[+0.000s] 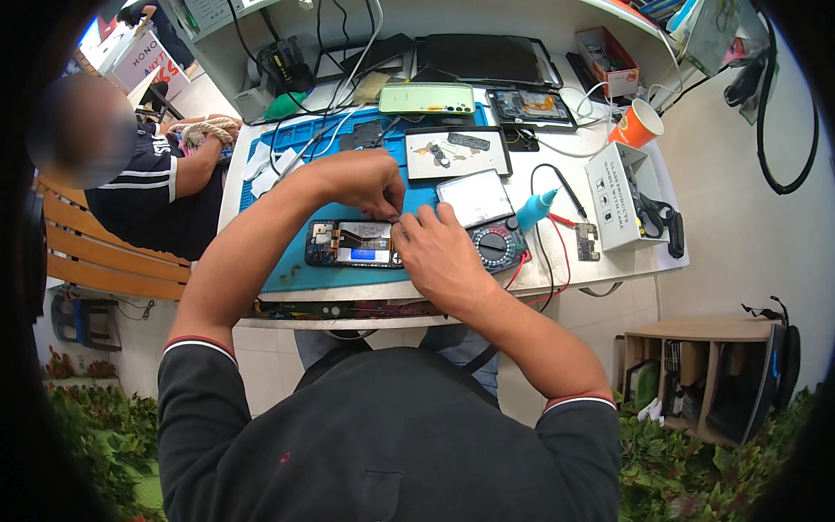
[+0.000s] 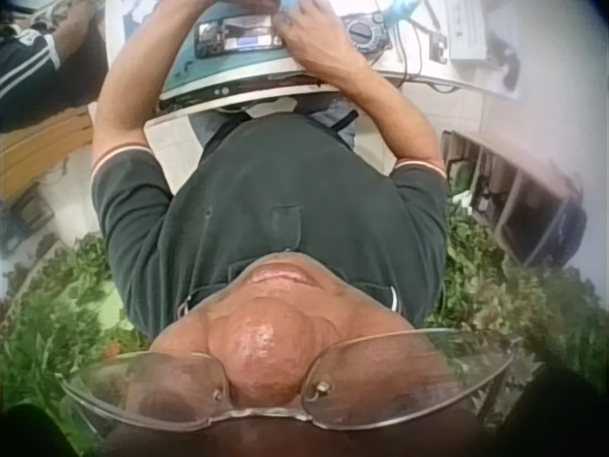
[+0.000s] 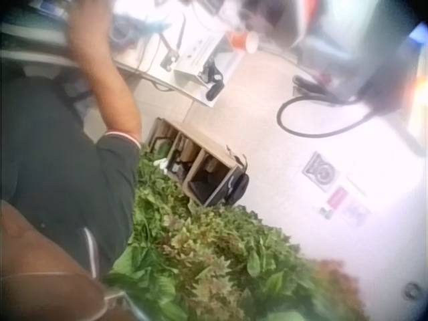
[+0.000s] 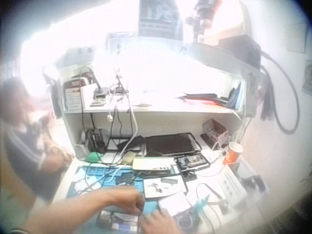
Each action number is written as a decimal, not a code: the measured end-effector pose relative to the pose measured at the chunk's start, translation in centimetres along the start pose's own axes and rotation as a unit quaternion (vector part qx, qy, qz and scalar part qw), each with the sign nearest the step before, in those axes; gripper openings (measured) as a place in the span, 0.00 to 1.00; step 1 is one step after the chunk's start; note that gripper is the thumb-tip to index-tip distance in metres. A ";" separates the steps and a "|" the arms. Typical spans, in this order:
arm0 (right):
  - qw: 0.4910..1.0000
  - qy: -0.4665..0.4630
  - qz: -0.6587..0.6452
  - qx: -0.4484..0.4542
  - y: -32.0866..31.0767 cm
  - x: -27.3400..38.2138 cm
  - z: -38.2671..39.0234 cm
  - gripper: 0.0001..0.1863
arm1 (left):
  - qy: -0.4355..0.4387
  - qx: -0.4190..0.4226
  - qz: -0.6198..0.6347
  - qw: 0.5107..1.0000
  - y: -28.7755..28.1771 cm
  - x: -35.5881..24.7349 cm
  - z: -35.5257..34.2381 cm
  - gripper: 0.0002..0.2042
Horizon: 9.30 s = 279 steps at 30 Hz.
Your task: The person works on the internal components of a disassembled mobile phone, using a small tool to press on connectors and cables.
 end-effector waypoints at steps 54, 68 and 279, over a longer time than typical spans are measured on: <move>0.940 -0.030 -0.248 -0.230 -6.0 2.0 6.0 0.17 | 0.142 -0.452 -0.045 0.879 -4.7 -0.7 16.9 0.11; 0.863 0.081 -0.412 -0.281 -1.2 0.6 13.1 0.21 | 0.177 -0.362 -0.133 0.906 -9.2 -3.7 -4.7 0.09; 0.983 0.084 -0.162 0.005 0.2 3.4 3.4 0.25 | -0.035 -0.049 0.002 0.998 0.1 1.3 -0.7 0.09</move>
Point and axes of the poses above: each hand's wrist, its own z-axis away from the middle knuckle, its own y-axis out of the palm, x = y × z, the point moved 9 cm from there along -z, towards the middle knuckle, and after that the axes turned 6 degrees about y, right-handed, at the moved point
